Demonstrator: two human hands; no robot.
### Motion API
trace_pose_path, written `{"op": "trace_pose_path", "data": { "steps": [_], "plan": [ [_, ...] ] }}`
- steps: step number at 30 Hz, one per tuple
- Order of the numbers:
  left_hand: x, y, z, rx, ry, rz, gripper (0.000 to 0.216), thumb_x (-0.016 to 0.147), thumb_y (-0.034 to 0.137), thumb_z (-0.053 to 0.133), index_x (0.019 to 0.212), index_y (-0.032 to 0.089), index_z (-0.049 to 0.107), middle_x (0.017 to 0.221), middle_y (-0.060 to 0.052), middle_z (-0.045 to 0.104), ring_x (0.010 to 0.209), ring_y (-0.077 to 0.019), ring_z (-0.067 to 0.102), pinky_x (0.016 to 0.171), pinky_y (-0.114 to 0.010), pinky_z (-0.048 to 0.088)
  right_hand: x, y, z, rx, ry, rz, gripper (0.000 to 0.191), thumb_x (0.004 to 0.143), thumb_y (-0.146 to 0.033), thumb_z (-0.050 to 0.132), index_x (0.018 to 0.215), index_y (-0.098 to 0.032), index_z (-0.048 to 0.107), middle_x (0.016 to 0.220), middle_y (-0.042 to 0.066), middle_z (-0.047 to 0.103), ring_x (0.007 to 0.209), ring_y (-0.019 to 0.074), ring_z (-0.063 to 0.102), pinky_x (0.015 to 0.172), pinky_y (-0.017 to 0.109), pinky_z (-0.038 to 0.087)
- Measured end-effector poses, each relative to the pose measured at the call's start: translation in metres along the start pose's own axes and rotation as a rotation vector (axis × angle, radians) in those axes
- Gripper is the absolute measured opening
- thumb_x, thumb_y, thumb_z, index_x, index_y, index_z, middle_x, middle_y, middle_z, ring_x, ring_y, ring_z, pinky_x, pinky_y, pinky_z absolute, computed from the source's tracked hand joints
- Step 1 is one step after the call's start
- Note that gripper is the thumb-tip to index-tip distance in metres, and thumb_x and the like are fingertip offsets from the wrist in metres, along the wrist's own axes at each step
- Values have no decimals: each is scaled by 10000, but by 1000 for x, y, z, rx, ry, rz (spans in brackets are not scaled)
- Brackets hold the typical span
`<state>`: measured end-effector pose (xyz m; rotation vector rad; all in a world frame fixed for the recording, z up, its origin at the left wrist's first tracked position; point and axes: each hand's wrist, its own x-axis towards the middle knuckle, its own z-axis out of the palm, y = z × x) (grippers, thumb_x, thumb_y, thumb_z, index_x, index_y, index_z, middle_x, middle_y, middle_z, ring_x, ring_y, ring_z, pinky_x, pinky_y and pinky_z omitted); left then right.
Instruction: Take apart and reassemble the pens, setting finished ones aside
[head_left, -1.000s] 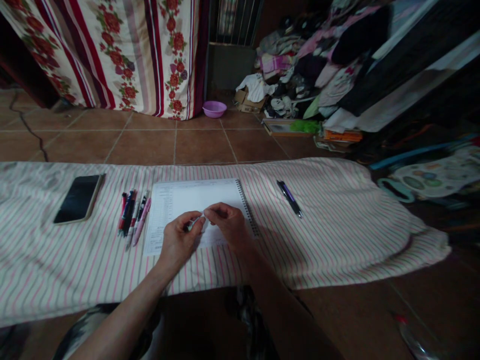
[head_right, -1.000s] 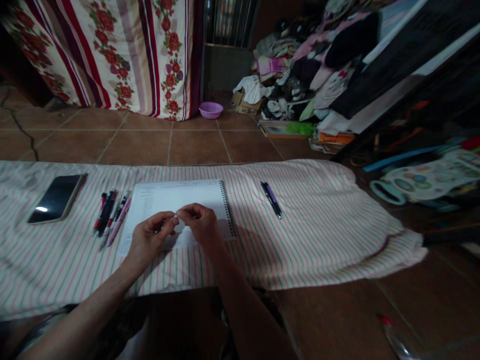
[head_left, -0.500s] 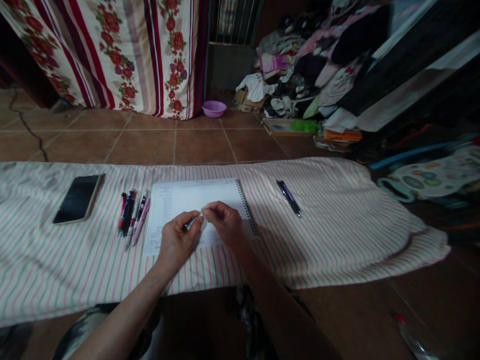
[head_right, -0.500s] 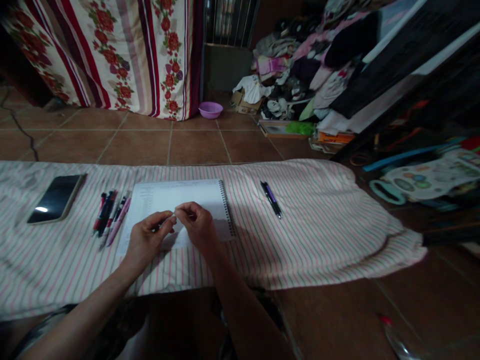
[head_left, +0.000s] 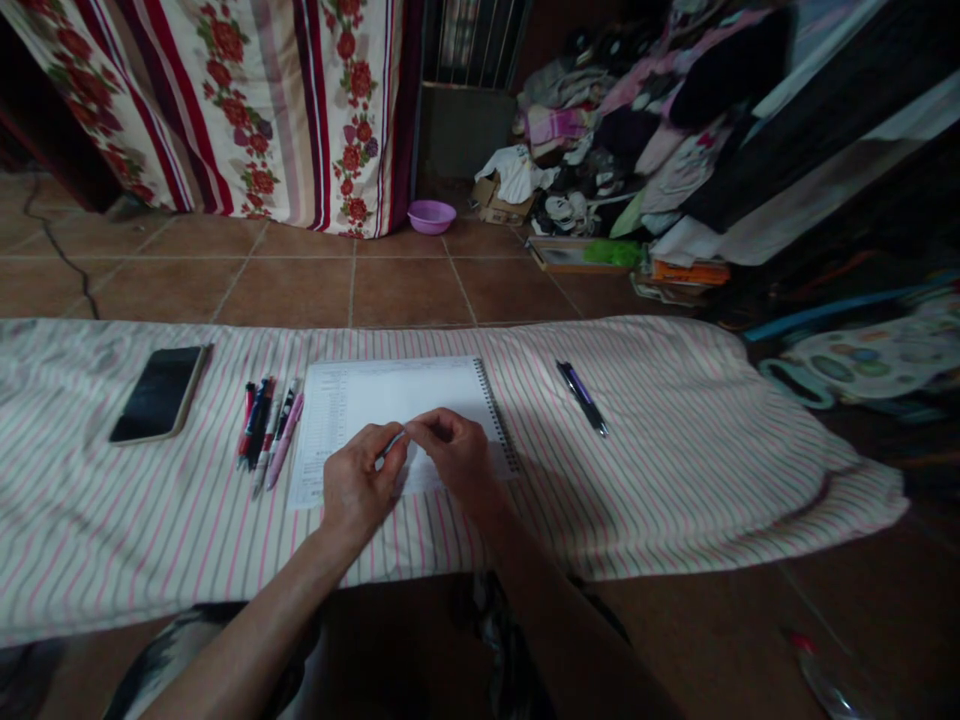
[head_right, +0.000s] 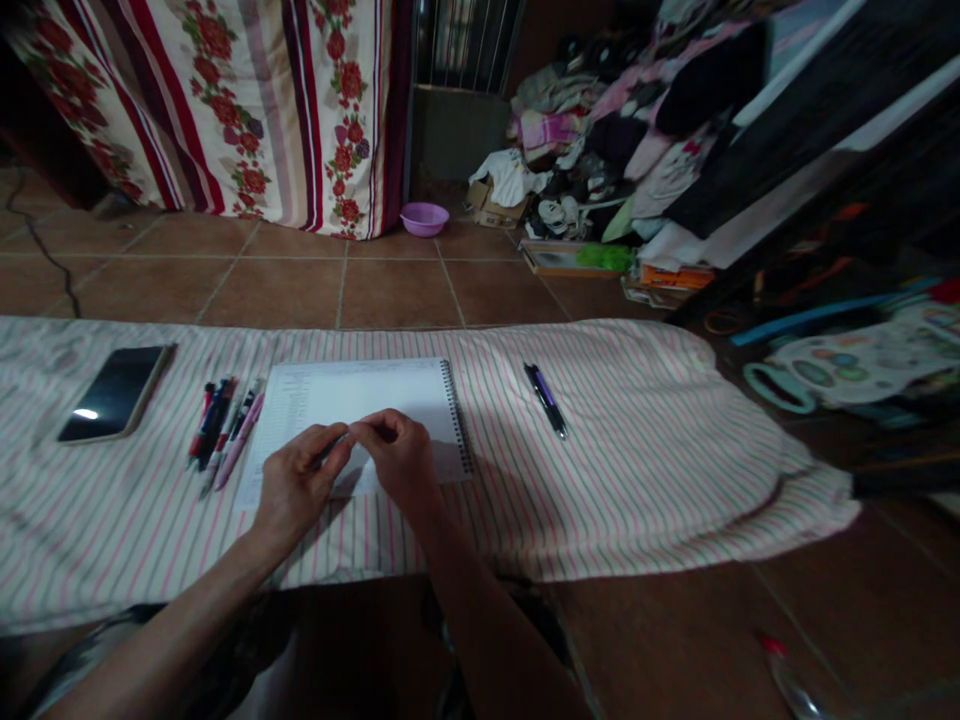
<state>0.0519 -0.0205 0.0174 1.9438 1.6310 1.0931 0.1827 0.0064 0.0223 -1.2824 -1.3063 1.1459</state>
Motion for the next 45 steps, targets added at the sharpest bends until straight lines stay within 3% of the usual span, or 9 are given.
{"op": "trace_pose_path", "data": {
  "steps": [15, 24, 34, 40, 45],
  "plan": [
    [0, 6, -5, -123, -14, -66, 238, 842, 336, 477, 845, 166, 643, 651, 3, 551, 600, -118, 528, 570, -223, 401, -2, 3, 4, 45, 7, -58, 131, 710, -313, 613, 690, -184, 622, 656, 3, 638, 621, 133, 579, 624, 249, 462],
    [2, 1, -5, -180, 41, -129, 247, 839, 361, 489, 884, 180, 650, 679, 0, 598, 600, -119, 550, 582, -227, 410, 0, 2, 5, 149, -90, -44, 240, 796, -360, 513, 781, -179, 669, 632, 5, 615, 577, 105, 542, 586, 236, 449],
    [4, 2, -3, -240, 13, -126, 207, 834, 327, 510, 884, 177, 644, 706, -2, 621, 640, -126, 585, 629, -242, 441, 2, 7, 4, 182, -71, -29, 155, 703, -301, 624, 808, -205, 685, 643, -23, 629, 534, 82, 517, 539, 213, 444],
    [3, -1, -2, -271, -49, -49, 218, 809, 304, 555, 979, 191, 631, 832, -21, 646, 777, -148, 601, 714, -261, 463, 3, 7, 1, 219, -40, -4, 143, 690, -309, 639, 767, -195, 677, 629, -18, 635, 531, 84, 525, 537, 214, 453],
    [1, -3, 0, -351, -90, -30, 287, 840, 243, 483, 1104, 170, 571, 897, -47, 630, 808, -151, 603, 765, -294, 478, 4, 4, -2, 245, -39, 5, 149, 691, -314, 641, 775, -196, 672, 639, -14, 653, 534, 86, 540, 538, 216, 463]
  ]
}}
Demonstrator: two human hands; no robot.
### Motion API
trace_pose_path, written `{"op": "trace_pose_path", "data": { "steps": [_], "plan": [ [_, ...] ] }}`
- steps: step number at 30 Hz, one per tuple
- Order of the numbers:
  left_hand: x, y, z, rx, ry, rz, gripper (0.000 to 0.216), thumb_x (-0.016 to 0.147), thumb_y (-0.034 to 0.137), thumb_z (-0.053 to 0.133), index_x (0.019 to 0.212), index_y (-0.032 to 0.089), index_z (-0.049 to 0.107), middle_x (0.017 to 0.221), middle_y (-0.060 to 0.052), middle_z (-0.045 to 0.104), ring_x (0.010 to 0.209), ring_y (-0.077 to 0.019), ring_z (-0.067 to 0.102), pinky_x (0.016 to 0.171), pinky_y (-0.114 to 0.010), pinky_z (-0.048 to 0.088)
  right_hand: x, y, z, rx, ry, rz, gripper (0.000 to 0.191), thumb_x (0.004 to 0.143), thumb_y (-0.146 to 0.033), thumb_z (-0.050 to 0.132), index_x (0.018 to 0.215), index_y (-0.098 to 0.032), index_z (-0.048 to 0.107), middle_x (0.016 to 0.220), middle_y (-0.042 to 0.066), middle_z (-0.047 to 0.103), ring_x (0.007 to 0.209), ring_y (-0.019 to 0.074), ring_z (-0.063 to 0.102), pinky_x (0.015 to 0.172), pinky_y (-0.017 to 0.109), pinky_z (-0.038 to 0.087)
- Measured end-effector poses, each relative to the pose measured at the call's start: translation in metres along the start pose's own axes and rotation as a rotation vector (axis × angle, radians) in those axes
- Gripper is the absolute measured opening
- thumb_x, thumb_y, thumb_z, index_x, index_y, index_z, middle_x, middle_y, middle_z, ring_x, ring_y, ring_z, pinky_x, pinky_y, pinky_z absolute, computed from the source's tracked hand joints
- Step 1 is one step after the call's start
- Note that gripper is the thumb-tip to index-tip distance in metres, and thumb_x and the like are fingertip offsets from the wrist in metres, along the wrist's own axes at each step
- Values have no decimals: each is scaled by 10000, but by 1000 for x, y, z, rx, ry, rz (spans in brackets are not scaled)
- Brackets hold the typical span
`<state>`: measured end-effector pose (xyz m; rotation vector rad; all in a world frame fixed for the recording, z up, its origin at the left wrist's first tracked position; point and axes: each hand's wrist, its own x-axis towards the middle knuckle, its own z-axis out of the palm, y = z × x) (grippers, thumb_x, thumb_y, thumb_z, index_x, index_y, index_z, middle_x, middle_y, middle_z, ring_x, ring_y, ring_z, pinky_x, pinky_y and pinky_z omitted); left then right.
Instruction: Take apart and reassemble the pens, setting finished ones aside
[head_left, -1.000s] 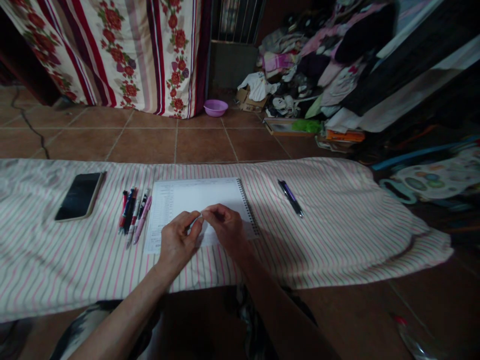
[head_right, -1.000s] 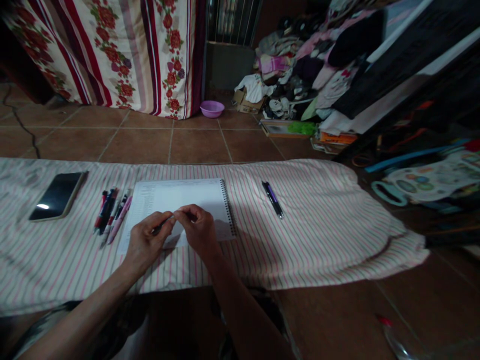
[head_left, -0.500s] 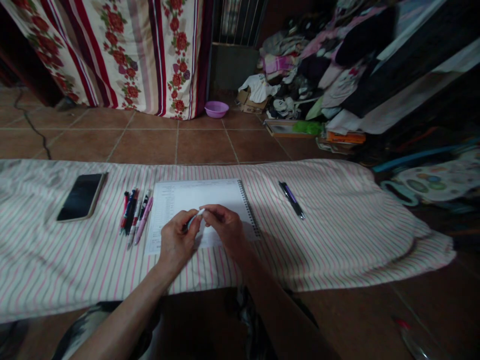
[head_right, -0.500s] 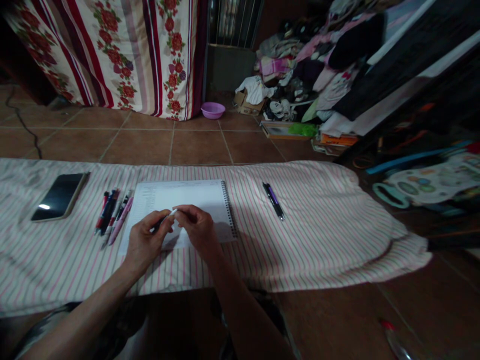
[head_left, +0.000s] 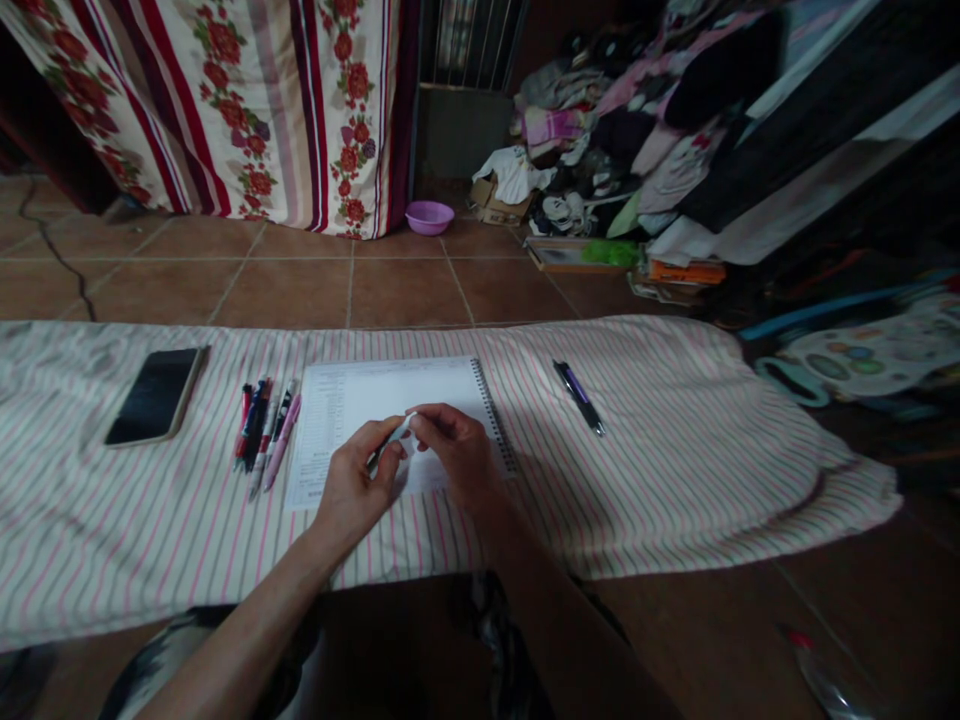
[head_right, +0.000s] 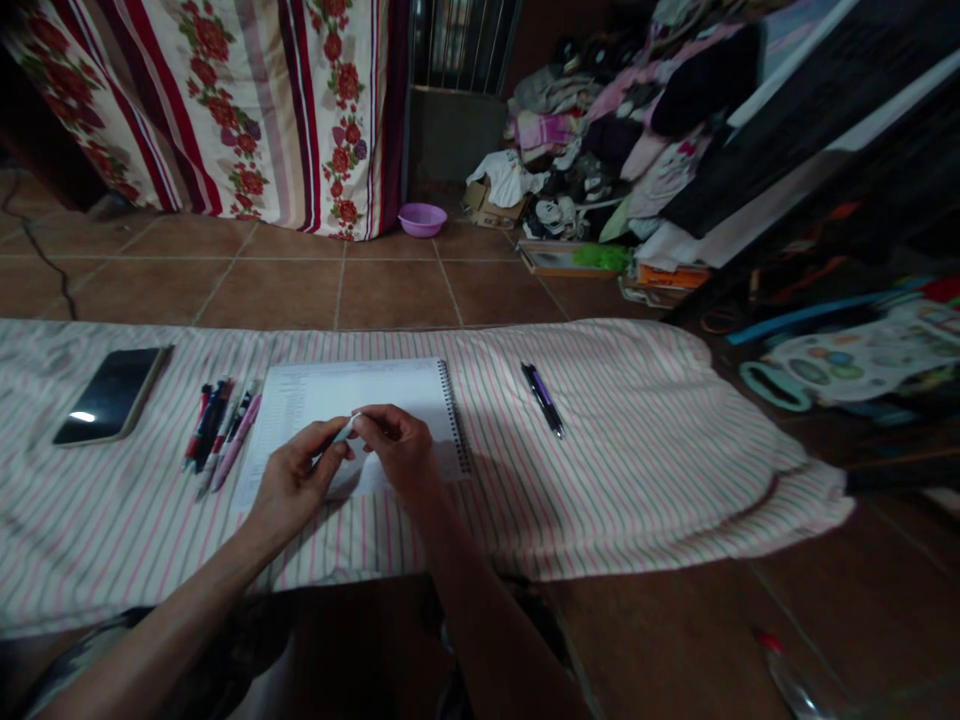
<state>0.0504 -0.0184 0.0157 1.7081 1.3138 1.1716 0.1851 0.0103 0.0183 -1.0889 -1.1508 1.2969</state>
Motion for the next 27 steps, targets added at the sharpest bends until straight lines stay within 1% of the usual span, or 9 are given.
{"op": "trace_pose_path", "data": {
  "steps": [3, 6, 11, 15, 18, 23, 27],
  "plan": [
    [0, -2, 1, -29, -16, 6, 294, 840, 246, 482, 1114, 177, 567, 887, -45, 628, 804, -153, 609, 782, -305, 481, 0, -1, -1, 5, 3, -1, 155, 689, -322, 648, 774, -195, 673, 644, -11, 656, 544, 90, 548, 540, 216, 462],
    [0, -4, 2, -47, 10, -18, 303, 825, 254, 509, 1116, 182, 557, 928, -53, 632, 821, -159, 616, 793, -314, 483, 1, 0, -3, -11, 18, 5, 150, 688, -317, 653, 770, -193, 672, 646, -14, 649, 548, 85, 539, 547, 211, 454],
    [0, -6, 3, -62, 18, -76, 254, 799, 271, 558, 1039, 189, 573, 896, -42, 639, 803, -157, 613, 760, -304, 495, 2, 0, -6, -27, 37, 20, 154, 681, -324, 657, 762, -194, 668, 602, -29, 606, 521, 78, 508, 532, 210, 438],
    [1, -7, 2, -82, 38, -40, 207, 779, 275, 596, 975, 208, 600, 890, -24, 626, 826, -146, 604, 766, -279, 492, 2, -3, -7, -8, 37, 19, 160, 679, -334, 654, 752, -192, 664, 582, -33, 582, 523, 82, 508, 535, 215, 451],
    [2, -8, 1, -110, 43, -17, 173, 781, 273, 596, 940, 209, 617, 898, -27, 621, 854, -150, 604, 789, -284, 487, 1, -4, -7, -16, 31, 20, 168, 679, -342, 656, 753, -192, 662, 590, -31, 589, 525, 83, 515, 540, 217, 457],
    [1, -9, 2, -158, 78, -114, 201, 764, 300, 616, 940, 204, 632, 860, -26, 651, 786, -153, 624, 759, -293, 491, 0, -3, -6, -51, 10, 8, 185, 688, -358, 653, 775, -195, 663, 611, -23, 607, 538, 89, 538, 550, 218, 461],
    [1, -7, 1, -179, 67, -152, 203, 775, 304, 600, 948, 200, 624, 755, 2, 643, 670, -125, 614, 690, -264, 493, -1, -4, -7, -125, -5, -17, 177, 708, -349, 631, 787, -193, 659, 665, -10, 633, 556, 92, 553, 556, 216, 460]
  ]
}}
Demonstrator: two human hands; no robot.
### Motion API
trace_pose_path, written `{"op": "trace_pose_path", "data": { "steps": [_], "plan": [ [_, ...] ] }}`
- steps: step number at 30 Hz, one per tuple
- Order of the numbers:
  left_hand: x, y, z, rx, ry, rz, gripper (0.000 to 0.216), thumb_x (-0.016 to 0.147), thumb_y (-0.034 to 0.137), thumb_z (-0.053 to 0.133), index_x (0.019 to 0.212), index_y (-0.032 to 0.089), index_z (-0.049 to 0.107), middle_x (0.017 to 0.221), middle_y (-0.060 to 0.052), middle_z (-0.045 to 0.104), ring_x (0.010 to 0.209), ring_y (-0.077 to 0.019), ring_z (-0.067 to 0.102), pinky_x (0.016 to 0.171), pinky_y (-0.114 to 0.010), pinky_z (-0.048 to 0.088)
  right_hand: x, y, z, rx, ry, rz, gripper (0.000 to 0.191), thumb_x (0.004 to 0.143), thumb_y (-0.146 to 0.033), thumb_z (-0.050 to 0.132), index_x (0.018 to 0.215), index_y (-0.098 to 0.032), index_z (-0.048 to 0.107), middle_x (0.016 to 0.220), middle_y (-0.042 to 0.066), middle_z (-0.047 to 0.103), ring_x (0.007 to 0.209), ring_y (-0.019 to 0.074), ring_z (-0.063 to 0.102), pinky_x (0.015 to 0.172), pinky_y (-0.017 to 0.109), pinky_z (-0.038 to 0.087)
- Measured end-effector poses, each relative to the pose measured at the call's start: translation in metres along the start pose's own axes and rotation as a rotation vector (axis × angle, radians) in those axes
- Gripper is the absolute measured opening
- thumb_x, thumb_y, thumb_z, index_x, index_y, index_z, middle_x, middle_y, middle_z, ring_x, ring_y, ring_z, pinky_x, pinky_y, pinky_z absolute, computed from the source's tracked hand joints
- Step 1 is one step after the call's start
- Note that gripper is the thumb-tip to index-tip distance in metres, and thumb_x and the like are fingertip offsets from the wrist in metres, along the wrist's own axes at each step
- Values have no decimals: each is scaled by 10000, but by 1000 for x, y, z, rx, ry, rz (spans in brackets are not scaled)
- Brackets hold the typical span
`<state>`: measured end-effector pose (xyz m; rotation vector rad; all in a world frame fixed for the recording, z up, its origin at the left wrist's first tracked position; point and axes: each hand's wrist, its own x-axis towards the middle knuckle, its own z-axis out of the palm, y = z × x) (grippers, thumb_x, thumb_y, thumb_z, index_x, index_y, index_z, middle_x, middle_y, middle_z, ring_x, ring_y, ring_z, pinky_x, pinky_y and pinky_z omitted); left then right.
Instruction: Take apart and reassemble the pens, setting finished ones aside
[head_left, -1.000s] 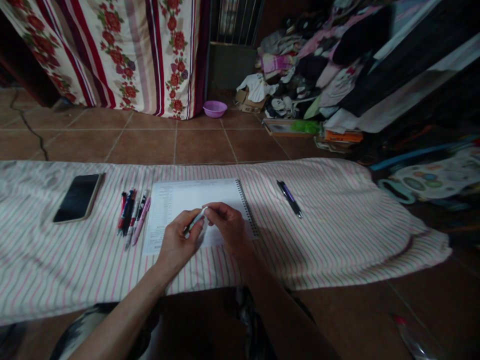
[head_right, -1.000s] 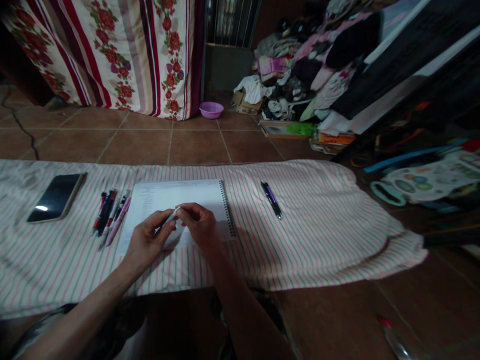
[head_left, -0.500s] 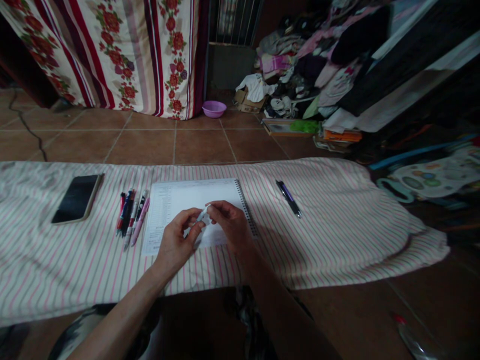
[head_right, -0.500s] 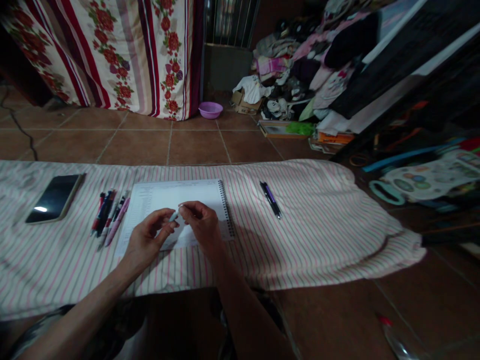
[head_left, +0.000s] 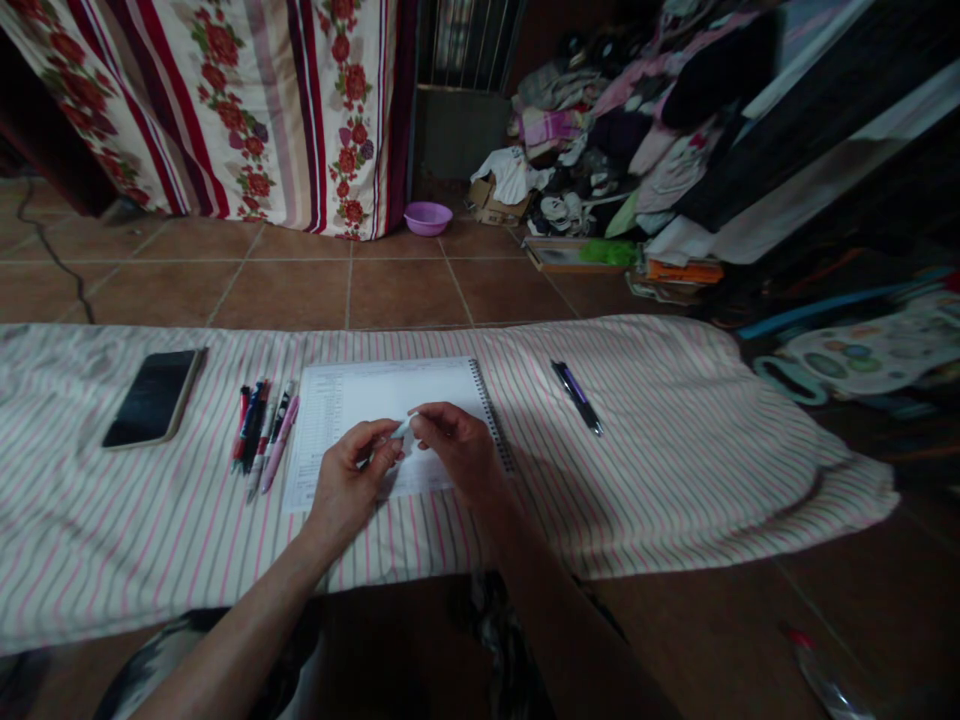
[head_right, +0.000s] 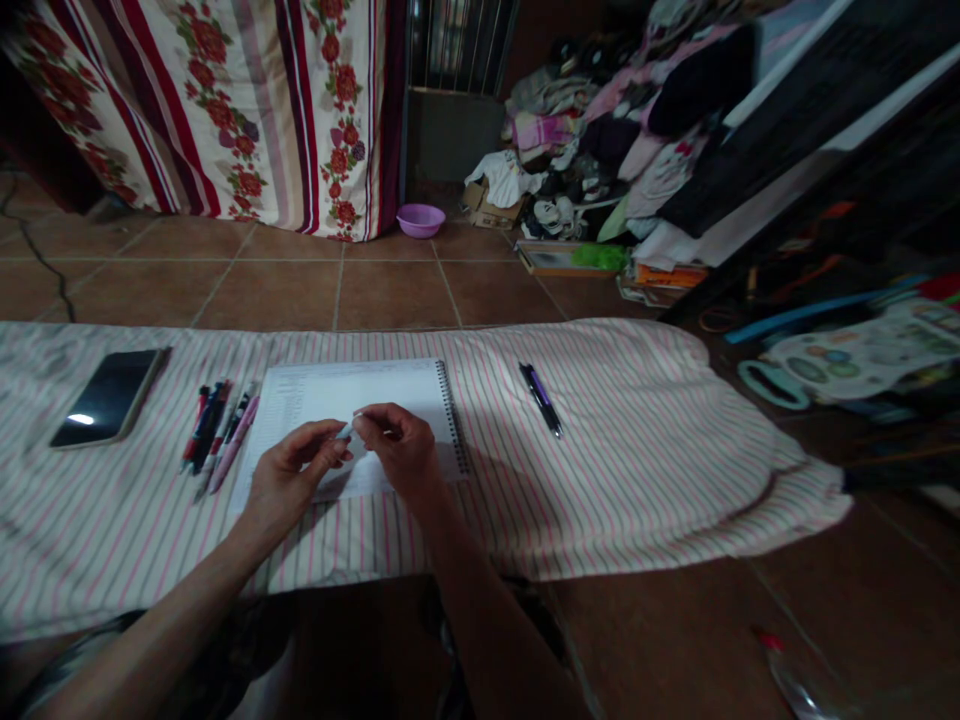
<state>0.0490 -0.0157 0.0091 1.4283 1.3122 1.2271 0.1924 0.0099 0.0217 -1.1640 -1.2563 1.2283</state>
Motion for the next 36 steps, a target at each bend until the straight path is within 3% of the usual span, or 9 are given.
{"op": "trace_pose_path", "data": {
  "steps": [4, 10, 16, 22, 36],
  "plan": [
    [1, 3, 0, 24, -10, 13, 187, 781, 284, 584, 941, 193, 619, 729, 12, 615, 657, -117, 603, 695, -261, 490, -2, -4, -1, -98, -1, -58, 167, 727, -342, 614, 793, -193, 650, 717, 2, 654, 592, 101, 572, 589, 223, 472],
    [0, 3, 0, 77, 4, 60, 189, 761, 298, 604, 920, 201, 636, 832, -17, 620, 791, -146, 604, 721, -266, 494, -4, -8, 0, -197, -12, -137, 144, 745, -342, 596, 741, -198, 594, 693, -1, 639, 618, 113, 588, 608, 233, 487],
    [0, 4, 1, 42, -9, 36, 178, 773, 319, 598, 885, 190, 648, 747, -3, 608, 659, -121, 599, 648, -246, 487, -5, -5, 5, -237, -43, -181, 156, 764, -334, 567, 692, -205, 520, 618, -27, 583, 562, 95, 557, 565, 214, 462],
    [3, 6, 2, 36, 22, 41, 168, 754, 309, 610, 858, 186, 657, 693, 9, 596, 615, -112, 585, 595, -230, 470, -2, 1, 6, -149, -20, -162, 172, 746, -312, 598, 874, -202, 562, 691, -25, 571, 598, 94, 554, 571, 214, 456],
    [3, 10, 1, -57, 19, -75, 256, 713, 327, 644, 917, 172, 636, 633, 10, 634, 572, -123, 608, 546, -228, 481, -1, -5, -5, -130, -94, -104, 126, 737, -300, 602, 814, -211, 649, 714, -10, 657, 616, 105, 590, 626, 236, 488]
  ]
}}
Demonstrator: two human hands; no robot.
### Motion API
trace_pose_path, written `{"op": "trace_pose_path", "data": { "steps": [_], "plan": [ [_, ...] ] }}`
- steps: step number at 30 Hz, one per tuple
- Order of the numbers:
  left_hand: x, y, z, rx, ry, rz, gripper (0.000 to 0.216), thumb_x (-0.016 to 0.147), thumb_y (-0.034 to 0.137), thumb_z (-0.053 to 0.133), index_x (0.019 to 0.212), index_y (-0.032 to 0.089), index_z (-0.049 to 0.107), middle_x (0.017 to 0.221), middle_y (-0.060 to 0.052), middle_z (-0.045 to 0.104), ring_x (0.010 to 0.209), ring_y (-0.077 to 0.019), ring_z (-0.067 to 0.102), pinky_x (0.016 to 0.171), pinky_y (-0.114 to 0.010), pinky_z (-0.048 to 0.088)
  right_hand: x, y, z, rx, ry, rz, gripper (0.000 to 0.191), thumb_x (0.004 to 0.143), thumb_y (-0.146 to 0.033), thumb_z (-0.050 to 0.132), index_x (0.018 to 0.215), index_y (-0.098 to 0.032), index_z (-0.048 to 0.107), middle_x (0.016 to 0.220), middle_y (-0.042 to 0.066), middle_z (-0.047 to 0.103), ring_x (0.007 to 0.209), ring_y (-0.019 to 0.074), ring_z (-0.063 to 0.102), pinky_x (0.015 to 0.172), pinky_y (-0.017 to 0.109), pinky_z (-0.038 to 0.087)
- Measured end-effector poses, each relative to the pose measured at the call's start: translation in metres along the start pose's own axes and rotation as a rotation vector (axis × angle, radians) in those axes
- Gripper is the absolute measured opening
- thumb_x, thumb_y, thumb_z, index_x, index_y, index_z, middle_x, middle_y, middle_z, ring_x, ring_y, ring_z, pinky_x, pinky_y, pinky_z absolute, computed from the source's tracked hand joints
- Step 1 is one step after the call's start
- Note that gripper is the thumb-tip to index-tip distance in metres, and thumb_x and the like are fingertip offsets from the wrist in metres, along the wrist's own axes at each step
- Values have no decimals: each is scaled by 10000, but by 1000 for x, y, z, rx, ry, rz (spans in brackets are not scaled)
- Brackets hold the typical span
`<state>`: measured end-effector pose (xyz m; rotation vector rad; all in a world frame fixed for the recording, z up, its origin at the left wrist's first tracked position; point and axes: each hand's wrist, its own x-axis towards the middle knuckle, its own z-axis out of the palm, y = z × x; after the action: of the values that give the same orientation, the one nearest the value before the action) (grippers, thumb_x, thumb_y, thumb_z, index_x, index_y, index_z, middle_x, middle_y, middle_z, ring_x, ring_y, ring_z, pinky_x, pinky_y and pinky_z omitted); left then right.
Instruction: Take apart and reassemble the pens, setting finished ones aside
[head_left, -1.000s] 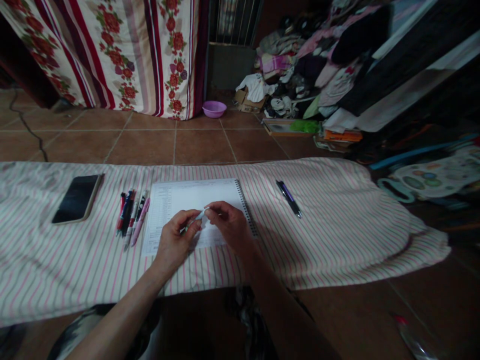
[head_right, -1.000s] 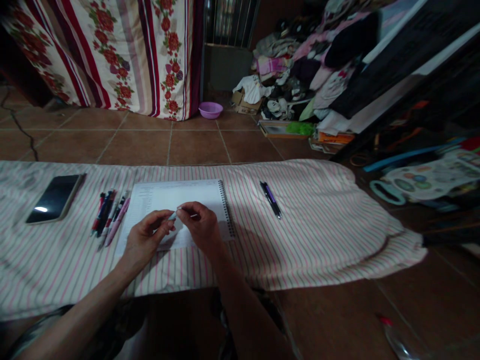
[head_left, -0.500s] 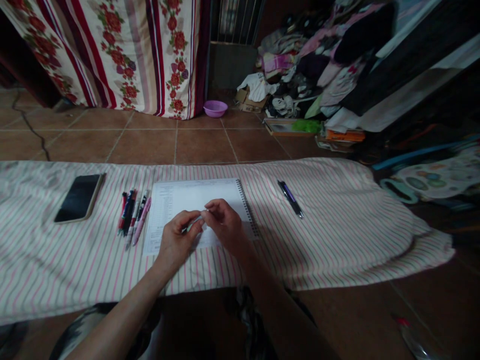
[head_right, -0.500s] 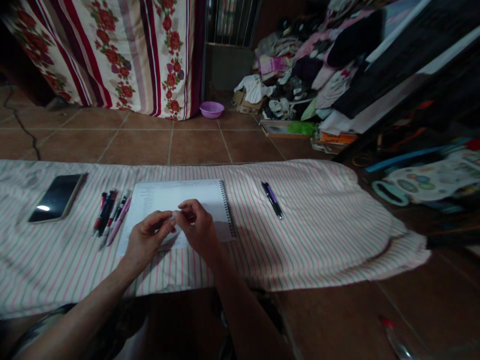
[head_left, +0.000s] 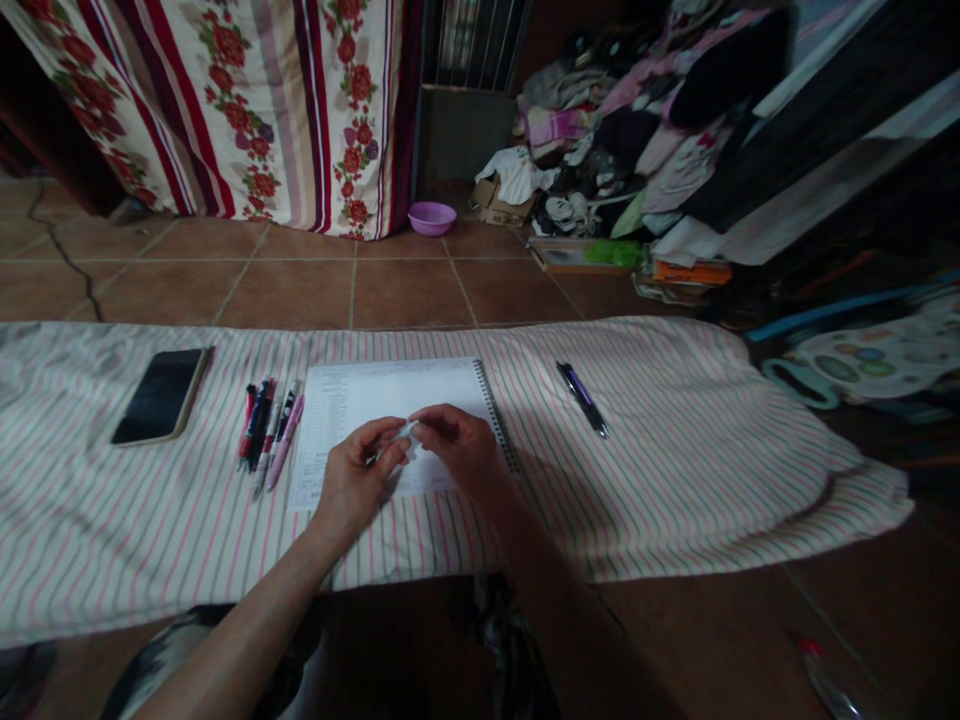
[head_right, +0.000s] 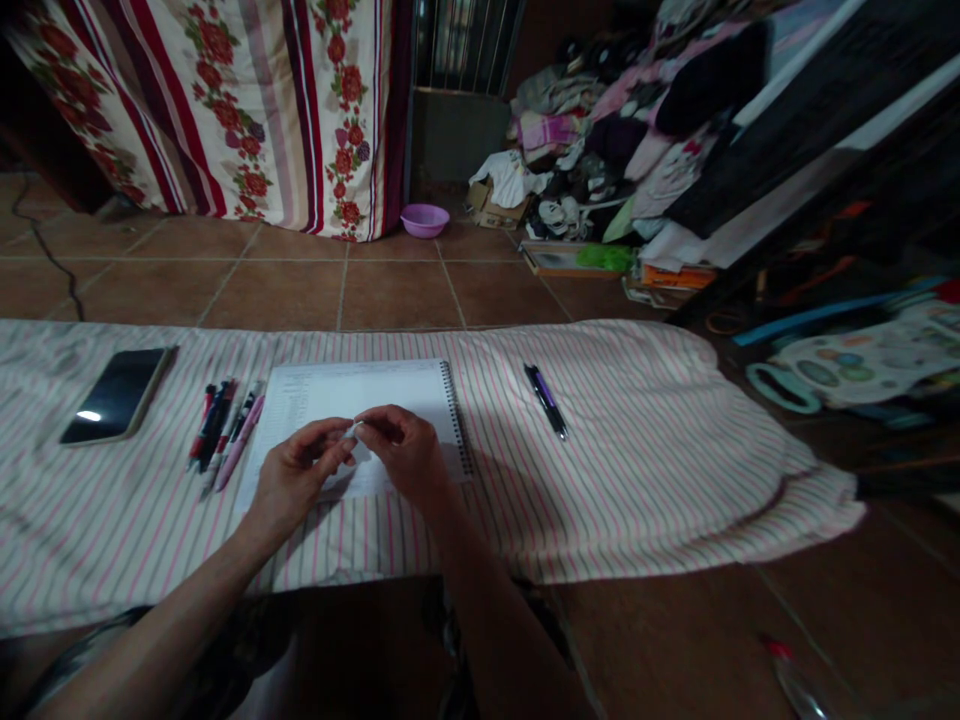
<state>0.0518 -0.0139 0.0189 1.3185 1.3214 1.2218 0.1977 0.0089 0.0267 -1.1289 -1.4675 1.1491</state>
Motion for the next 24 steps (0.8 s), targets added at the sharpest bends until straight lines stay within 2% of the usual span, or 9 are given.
{"op": "trace_pose_path", "data": {
  "steps": [5, 12, 17, 19, 22, 24],
  "plan": [
    [-2, -1, 1, 55, -15, 38, 237, 727, 355, 636, 876, 171, 623, 699, -3, 656, 603, -129, 622, 611, -249, 500, 0, -3, 0, -86, -21, -21, 121, 734, -318, 601, 726, -198, 598, 663, -17, 623, 602, 102, 570, 585, 217, 464],
    [-3, -7, 2, 192, -31, 134, 220, 771, 339, 594, 914, 183, 652, 786, -35, 662, 671, -146, 625, 635, -259, 504, -1, -2, 4, -397, 62, -191, 214, 809, -340, 518, 643, -207, 526, 590, -20, 545, 543, 96, 491, 570, 226, 403],
    [0, -2, 3, 143, 1, 123, 184, 737, 323, 616, 842, 185, 678, 653, 2, 628, 612, -125, 598, 600, -230, 485, -4, -1, 6, -328, 46, -127, 173, 782, -349, 559, 687, -206, 547, 602, -19, 572, 572, 107, 528, 582, 231, 421],
    [1, 0, 3, 85, 38, 71, 189, 717, 323, 630, 828, 177, 677, 590, 17, 608, 558, -114, 577, 562, -224, 473, -4, -1, 6, -227, 58, -80, 143, 773, -346, 568, 804, -207, 580, 645, -15, 596, 588, 110, 549, 586, 232, 441],
    [2, 3, 3, 13, 49, -11, 217, 702, 327, 643, 839, 161, 673, 533, 25, 592, 489, -101, 543, 491, -214, 439, -4, -1, 2, -81, 25, -65, 232, 803, -311, 528, 1002, -218, 599, 763, 1, 622, 644, 107, 574, 602, 231, 465],
    [2, 4, 2, -16, 22, -54, 242, 691, 331, 653, 846, 146, 669, 518, 22, 592, 458, -92, 519, 453, -206, 411, -2, 0, 0, -58, -12, -104, 236, 803, -275, 528, 1012, -238, 632, 833, 11, 625, 709, 113, 584, 621, 233, 469]
  ]
}}
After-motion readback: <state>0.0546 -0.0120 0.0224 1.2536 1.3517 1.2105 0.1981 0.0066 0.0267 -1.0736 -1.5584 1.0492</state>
